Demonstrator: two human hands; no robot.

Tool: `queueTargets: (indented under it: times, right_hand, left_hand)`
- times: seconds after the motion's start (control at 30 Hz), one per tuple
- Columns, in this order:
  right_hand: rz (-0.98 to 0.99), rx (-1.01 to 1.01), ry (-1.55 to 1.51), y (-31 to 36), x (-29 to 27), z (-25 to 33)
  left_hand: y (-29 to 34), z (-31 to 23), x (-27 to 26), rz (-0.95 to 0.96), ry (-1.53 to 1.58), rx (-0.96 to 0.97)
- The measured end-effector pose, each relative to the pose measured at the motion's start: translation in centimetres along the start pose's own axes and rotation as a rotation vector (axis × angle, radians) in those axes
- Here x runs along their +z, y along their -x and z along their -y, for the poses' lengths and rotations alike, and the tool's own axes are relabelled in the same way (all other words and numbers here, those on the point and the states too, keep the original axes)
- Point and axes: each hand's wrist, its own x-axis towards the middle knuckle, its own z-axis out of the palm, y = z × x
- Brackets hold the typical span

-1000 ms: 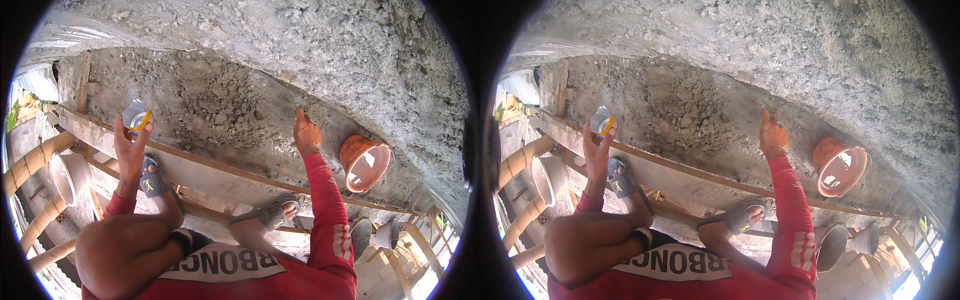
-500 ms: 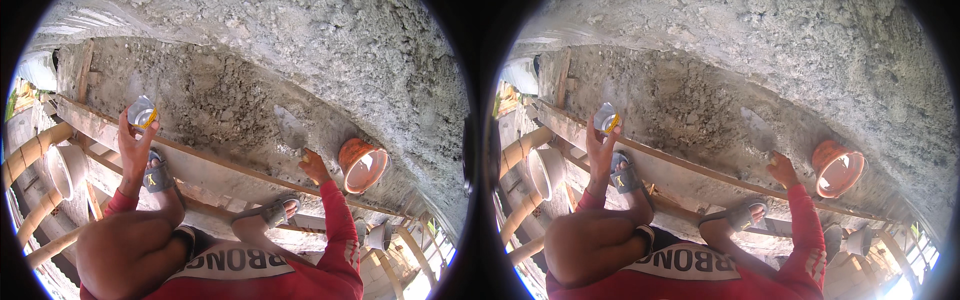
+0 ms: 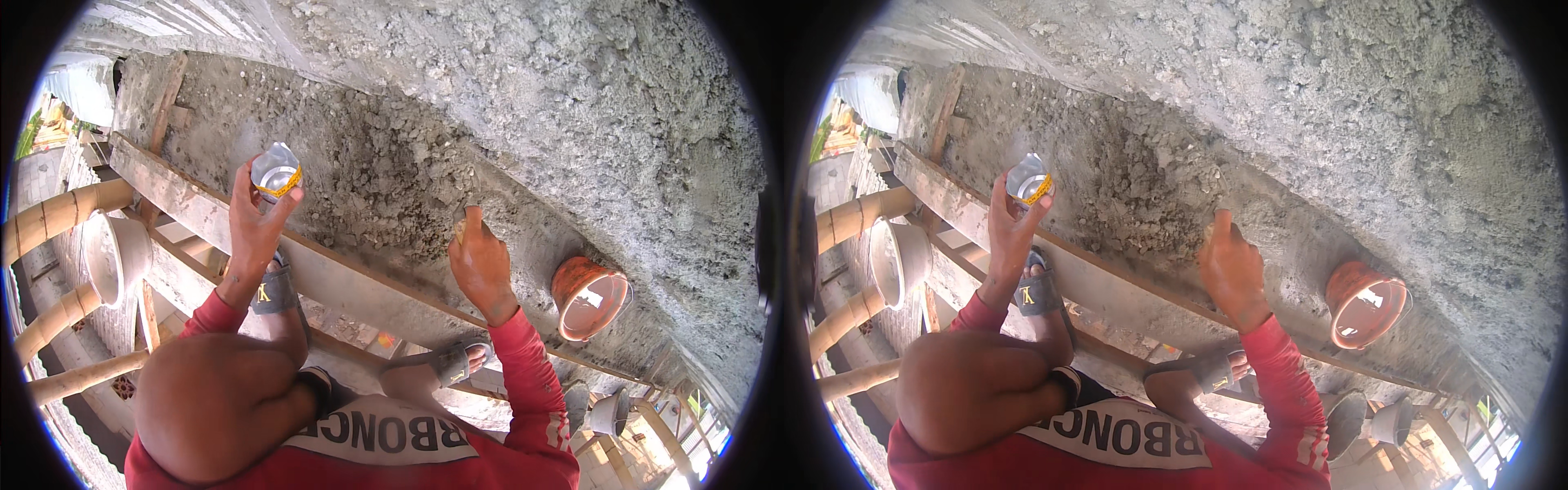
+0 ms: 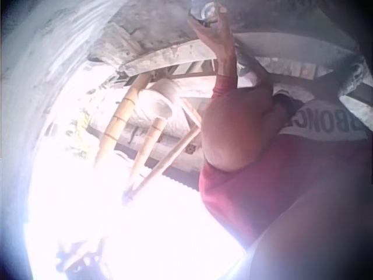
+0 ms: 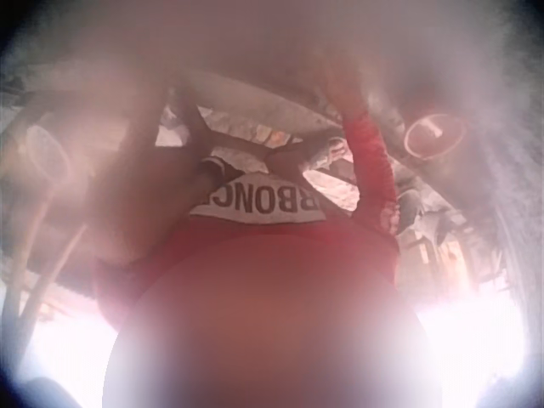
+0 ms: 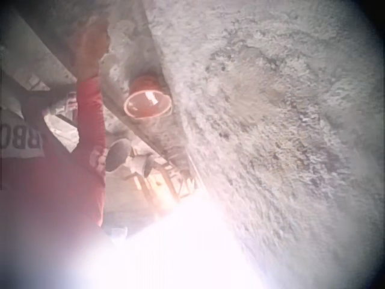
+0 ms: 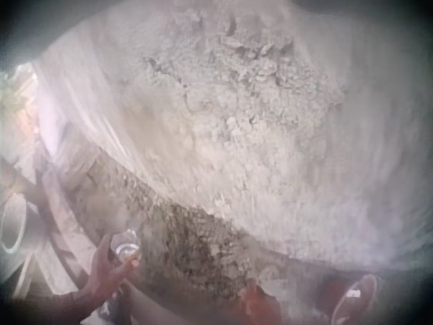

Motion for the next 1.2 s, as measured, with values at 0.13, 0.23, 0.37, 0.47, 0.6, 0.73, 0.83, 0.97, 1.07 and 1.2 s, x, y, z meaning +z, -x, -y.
queueTargets:
  times: [0.13, 0.23, 0.37, 0.47, 0.6, 0.73, 0.83, 0.97, 1.07, 1.2]
  right_hand:
    - [-0.129, -0.150, 0.096, -1.2, -1.6, 1.8]
    - [-0.102, -0.019, 0.168, -2.5, -2.1, 2.7]
    - [0.095, -0.123, 0.239, -8.3, 1.9, 4.1]
    - [0.230, -0.123, 0.280, -11.2, 5.7, 4.1]
    - [0.295, -0.058, 0.388, -8.4, 4.8, 2.7]
    - [0.169, 0.002, 0.409, -4.6, -0.1, 1.8]
    - [0.030, -0.011, 0.309, -7.6, 1.0, 2.6]
    - [0.165, -0.027, 0.207, -11.7, 7.8, 4.0]
    - [0.152, -0.084, 0.289, -9.1, 7.4, 3.0]
    - [0.088, -0.050, 0.446, -5.5, 1.4, 1.6]
  left_hand:
    - [-0.6, -0.1, -0.2, -0.024, -0.041, 0.062]
    - [-0.2, 0.2, -0.5, -0.043, -0.051, 0.058]
    - [-0.4, 0.5, -0.5, -0.020, -0.041, 0.007]
    - [-1.0, 0.5, -0.7, -0.031, -0.022, 0.041]
    - [-1.2, 0.8, -2.0, -0.108, 0.065, 0.063]
    - [-0.2, 1.7, -3.1, -0.116, -0.006, -0.029]
    - [-0.3, 2.0, -2.6, -0.042, -0.016, -0.094]
    - [-1.7, 1.5, -1.5, -0.043, 0.025, 0.022]
    - [-2.0, 1.4, -1.7, -0.061, -0.010, 0.075]
    - [-1.3, 2.5, -2.2, -0.081, -0.035, -0.018]
